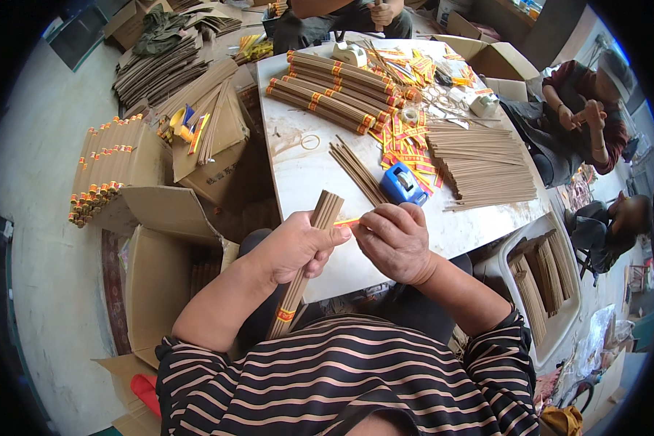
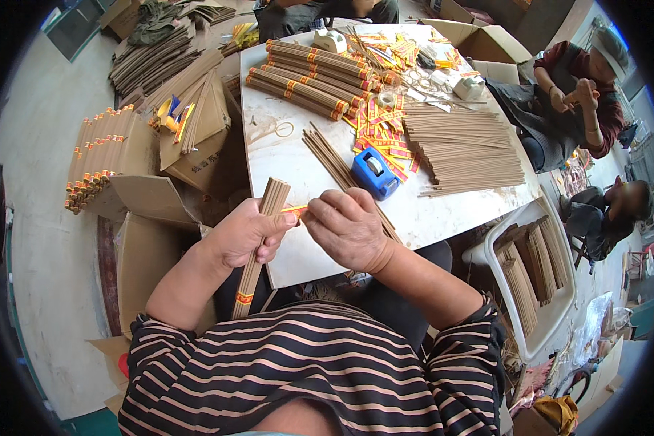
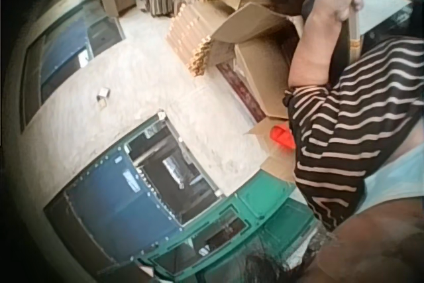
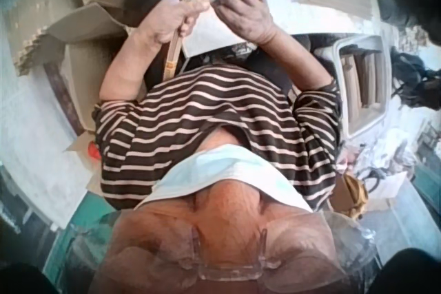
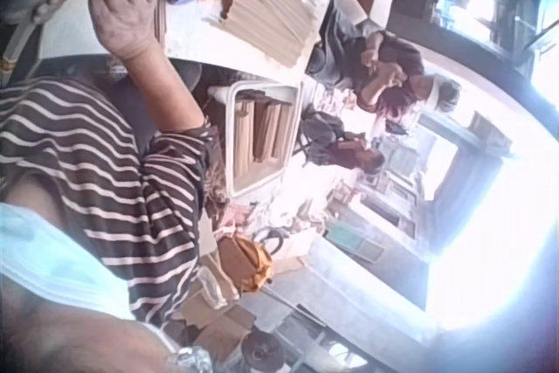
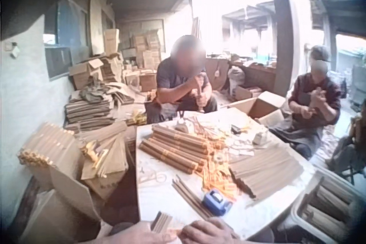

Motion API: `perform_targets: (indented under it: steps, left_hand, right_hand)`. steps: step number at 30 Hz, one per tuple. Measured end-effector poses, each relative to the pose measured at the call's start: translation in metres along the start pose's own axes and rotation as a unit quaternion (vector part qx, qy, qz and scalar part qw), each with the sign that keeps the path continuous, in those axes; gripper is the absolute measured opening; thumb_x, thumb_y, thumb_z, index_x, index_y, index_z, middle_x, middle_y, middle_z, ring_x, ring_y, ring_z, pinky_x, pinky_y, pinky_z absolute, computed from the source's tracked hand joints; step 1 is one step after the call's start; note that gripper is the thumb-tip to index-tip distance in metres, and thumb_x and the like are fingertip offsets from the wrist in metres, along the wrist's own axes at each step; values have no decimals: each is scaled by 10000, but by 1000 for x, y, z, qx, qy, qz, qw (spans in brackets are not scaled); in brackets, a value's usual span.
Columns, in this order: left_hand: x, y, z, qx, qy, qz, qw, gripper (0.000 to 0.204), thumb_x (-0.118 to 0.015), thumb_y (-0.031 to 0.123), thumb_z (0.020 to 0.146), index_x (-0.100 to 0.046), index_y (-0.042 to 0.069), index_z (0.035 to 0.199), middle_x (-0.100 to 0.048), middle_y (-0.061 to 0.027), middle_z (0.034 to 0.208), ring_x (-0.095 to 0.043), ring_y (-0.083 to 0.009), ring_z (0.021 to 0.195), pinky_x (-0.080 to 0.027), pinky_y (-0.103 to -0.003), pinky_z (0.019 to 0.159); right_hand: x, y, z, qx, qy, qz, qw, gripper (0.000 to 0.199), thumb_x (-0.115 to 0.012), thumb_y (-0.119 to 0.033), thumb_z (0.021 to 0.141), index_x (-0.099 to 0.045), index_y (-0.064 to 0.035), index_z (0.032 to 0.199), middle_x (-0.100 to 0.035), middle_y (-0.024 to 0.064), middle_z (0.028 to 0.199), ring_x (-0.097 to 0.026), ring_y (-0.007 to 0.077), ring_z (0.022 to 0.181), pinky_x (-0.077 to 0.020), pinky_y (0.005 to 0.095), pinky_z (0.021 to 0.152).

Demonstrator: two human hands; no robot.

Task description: The person gathers thin wooden sticks from a table, aligns them into bundles, and secures each bundle with a small paper wrapper. The person places the finished bundles into a cardboard box.

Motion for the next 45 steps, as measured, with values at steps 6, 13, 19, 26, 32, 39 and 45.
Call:
perform_targets:
  steps: [6,13,19,26,32,39,45]
  left_hand:
    - [-10,0,-16,-4,19,76,997,177,-603,85,782,-480,16,889,-442,0,519,-389,-58,350,-318,-211,321]
    - [-25,-11,-37,28,-1,163,986,233,-617,93,775,-506,-4,956,-452,13,581,-376,-40,388,-299,-192,337]
    - [-17,-47,-49,62,13,114,991,201,-626,79,780,-513,16,934,-468,10,597,-383,-40,392,-317,-184,352]
    - [-32,-59,-46,37,14,97,995,326,-601,94,811,-453,9,1089,-478,11,624,-387,-39,401,-312,-183,348]
    - [-39,-54,-47,20,16,97,995,333,-641,120,811,-459,22,1072,-516,4,701,-417,-38,441,-329,-167,382]
    - [-42,-53,-49,3,1,104,995,349,-628,121,824,-436,25,1099,-509,-11,730,-428,-42,478,-346,-165,418]
    - [-41,-60,-50,-49,-48,74,995,519,-433,469,913,-431,-15,1103,-464,-7,697,-430,-40,559,-368,-153,488]
  right_hand:
    - [20,-12,4,-113,-61,87,988,304,-738,-184,656,-627,-89,922,-583,30,1011,-540,213,909,-381,360,793]
    - [-25,-18,-48,-514,-241,559,604,225,-624,-231,854,-600,-10,892,-560,30,695,-506,88,642,-418,229,562]
    - [-5,-35,-56,-519,-131,560,633,176,-569,-175,892,-572,1,899,-546,-13,726,-477,35,652,-409,178,573]
    - [-8,-42,-51,-541,-123,495,669,196,-585,-179,881,-571,16,864,-558,-6,713,-473,33,630,-410,170,534]
    - [-8,-39,-52,-557,-106,506,650,208,-599,-190,872,-574,13,834,-562,-6,693,-484,35,614,-415,173,525]
    - [-5,-32,-53,-586,-169,489,624,231,-611,-212,862,-584,9,804,-552,-1,638,-479,42,548,-397,183,465]
    - [-3,-29,-55,-584,-171,495,620,275,-620,-251,857,-590,16,795,-544,12,588,-452,46,490,-368,197,424]
Point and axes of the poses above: each hand's wrist, its own z-axis towards the middle knuckle, its own x-axis out of the back of the hand, y = z × x, the point moved 7 cm from there along z, towards the middle knuckle
